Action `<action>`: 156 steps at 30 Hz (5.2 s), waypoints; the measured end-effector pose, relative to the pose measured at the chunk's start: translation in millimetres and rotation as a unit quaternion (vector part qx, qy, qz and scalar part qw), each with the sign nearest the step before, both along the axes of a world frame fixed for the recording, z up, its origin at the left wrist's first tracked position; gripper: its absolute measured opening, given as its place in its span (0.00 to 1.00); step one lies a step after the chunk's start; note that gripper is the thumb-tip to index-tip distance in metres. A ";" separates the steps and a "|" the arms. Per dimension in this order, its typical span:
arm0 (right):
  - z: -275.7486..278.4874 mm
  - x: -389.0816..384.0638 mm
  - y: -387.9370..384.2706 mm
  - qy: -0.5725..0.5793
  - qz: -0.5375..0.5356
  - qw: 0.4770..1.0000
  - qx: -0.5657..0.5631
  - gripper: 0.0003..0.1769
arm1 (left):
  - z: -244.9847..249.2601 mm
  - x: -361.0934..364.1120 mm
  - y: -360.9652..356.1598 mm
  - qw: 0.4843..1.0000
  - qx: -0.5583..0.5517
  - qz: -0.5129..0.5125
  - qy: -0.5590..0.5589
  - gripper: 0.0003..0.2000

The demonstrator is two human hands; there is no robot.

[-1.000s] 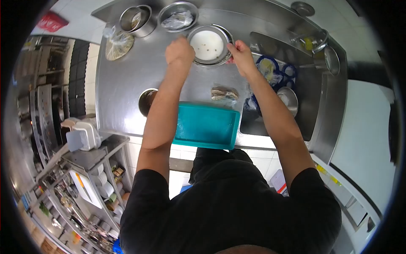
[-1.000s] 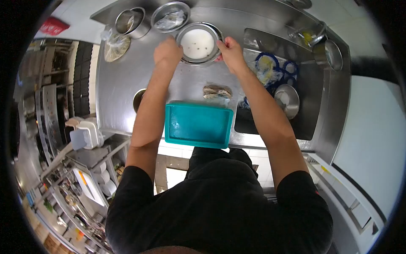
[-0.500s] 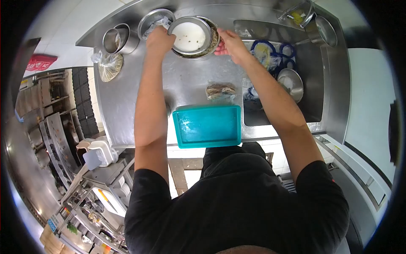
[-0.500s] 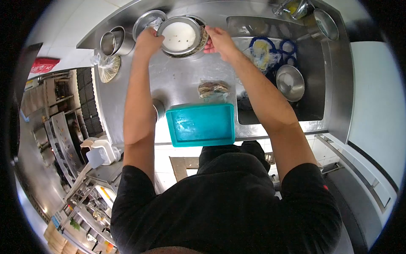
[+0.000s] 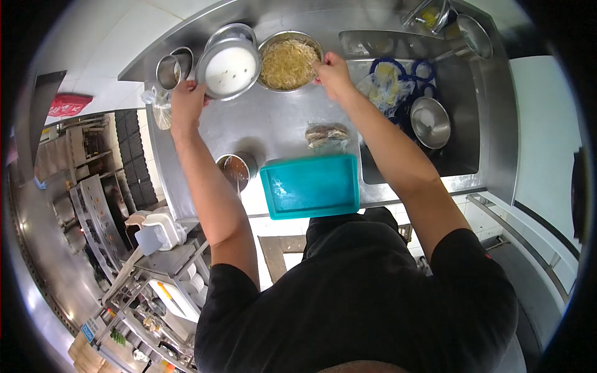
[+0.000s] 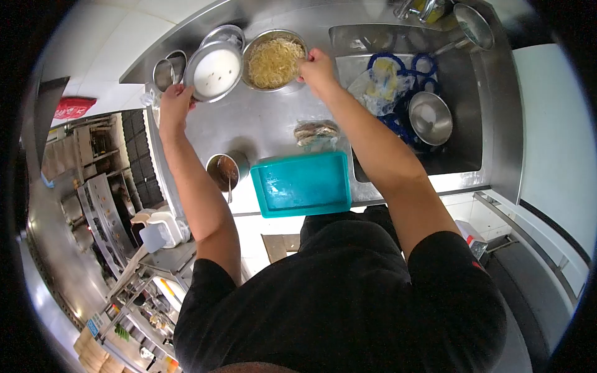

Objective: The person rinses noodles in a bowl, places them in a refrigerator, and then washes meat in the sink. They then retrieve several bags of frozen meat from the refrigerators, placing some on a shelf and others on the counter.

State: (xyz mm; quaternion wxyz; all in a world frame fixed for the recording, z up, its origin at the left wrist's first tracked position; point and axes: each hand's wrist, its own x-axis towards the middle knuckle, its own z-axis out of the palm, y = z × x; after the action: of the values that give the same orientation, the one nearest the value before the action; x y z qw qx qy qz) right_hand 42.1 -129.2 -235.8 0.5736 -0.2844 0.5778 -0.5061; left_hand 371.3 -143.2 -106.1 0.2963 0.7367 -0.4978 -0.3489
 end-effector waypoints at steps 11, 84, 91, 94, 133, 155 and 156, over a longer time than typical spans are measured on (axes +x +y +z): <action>11.0 -142.3 81.9 -0.012 -0.119 0.992 -0.026 0.13 | -120.3 -4.8 4.3 0.995 0.085 0.002 0.061 0.14; 17.1 -195.1 116.7 0.358 -0.088 0.892 -0.261 0.44 | -3.2 -416.7 94.9 0.960 -0.110 -0.176 -0.189 0.09; 8.6 -190.9 119.3 0.358 -0.119 0.890 -0.257 0.45 | 6.4 -422.3 97.2 0.952 -0.109 -0.203 -0.201 0.09; -6.5 -179.7 110.1 0.326 -0.131 0.894 -0.276 0.45 | 0.8 -426.0 98.5 0.949 -0.097 -0.197 -0.227 0.10; 6.6 -153.3 119.0 0.304 -0.190 0.900 -0.248 0.45 | 17.3 -426.1 103.3 0.917 -0.134 -0.258 -0.272 0.04; 137.1 -291.5 72.2 0.412 0.117 0.868 -0.252 0.15 | -162.0 -420.7 117.8 0.744 0.072 0.181 0.639 0.16; 123.5 -307.7 66.1 0.454 0.088 0.863 -0.206 0.15 | -173.2 -419.1 115.1 0.761 0.067 0.168 0.623 0.16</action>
State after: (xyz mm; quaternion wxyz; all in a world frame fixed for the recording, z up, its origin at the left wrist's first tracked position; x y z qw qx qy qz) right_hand -265.6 -63.1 -112.3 0.2188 -0.6443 0.6292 -0.3758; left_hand -47.7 -28.1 -279.3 0.5454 0.4465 -0.0468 -0.7078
